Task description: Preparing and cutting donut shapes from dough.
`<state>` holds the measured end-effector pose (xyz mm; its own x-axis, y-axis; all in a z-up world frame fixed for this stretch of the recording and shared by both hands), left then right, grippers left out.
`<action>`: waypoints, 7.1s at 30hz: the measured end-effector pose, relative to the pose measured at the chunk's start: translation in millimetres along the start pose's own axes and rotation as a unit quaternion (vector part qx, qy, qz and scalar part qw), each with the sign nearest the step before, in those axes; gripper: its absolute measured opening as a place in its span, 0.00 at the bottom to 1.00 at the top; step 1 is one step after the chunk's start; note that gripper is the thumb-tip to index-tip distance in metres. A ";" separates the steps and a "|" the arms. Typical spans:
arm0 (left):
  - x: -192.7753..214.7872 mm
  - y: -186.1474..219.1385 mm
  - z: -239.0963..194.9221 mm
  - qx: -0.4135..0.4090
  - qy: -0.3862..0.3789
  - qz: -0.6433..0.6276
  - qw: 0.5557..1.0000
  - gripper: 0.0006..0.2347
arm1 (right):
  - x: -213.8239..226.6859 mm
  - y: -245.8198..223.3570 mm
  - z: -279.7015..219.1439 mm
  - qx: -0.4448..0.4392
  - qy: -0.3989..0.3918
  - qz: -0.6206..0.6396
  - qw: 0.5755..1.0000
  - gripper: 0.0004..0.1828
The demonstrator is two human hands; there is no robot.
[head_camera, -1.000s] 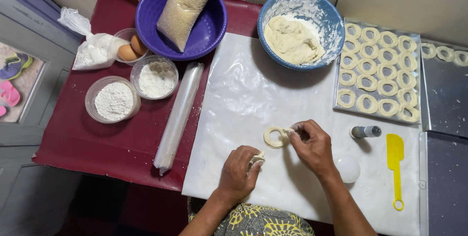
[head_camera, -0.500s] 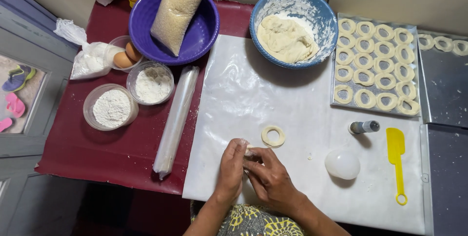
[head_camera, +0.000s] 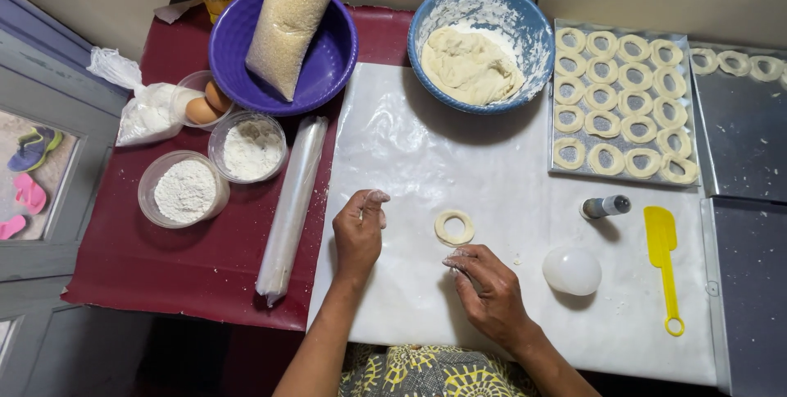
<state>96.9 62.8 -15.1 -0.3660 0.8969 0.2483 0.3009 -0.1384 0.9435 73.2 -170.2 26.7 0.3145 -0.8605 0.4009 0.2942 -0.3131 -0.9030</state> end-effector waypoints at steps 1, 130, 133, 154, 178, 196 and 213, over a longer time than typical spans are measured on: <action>-2.1 -12.1 5.7 -0.001 -0.001 0.001 1.000 0.13 | 0.9 2.1 -0.1 0.000 0.002 0.000 1.000 0.14; -81.5 118.2 -30.0 -0.223 -0.338 0.080 0.911 0.11 | 62.1 -24.0 -13.6 -0.121 0.242 0.220 0.937 0.17; -120.6 141.1 -32.1 -0.249 -0.333 0.095 0.905 0.14 | 100.6 -10.8 -16.7 -0.131 0.268 0.186 0.936 0.18; -470.9 223.0 57.4 -0.297 -0.372 0.218 0.852 0.08 | 394.1 183.9 57.2 -0.099 0.338 0.092 0.931 0.13; -550.0 214.8 151.9 -0.426 -0.241 0.350 0.799 0.07 | 434.2 281.8 167.5 -0.167 0.297 -0.036 0.939 0.13; -561.3 198.5 159.9 -0.473 -0.174 0.427 0.751 0.04 | 438.1 275.5 188.3 -0.201 0.273 -0.100 0.935 0.10; -575.3 201.4 161.0 -0.440 -0.151 0.466 0.753 0.09 | 436.2 294.0 191.5 -0.134 0.295 -0.165 0.932 0.14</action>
<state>509.8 -413.4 -3.1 -0.1000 0.2742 0.9565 -0.4450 -0.8721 0.2035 469.7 -560.7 -34.3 -0.3270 -0.7458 0.5804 0.0266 -0.6212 -0.7832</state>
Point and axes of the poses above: each hand's wrist, its own z-axis towards the middle knuckle, its own x-axis out of the back of the hand, y = z × x, the point moved 3 cm from there along z, towards the middle knuckle, and after that the axes turned 8 degrees about z, right-handed, at the moved point
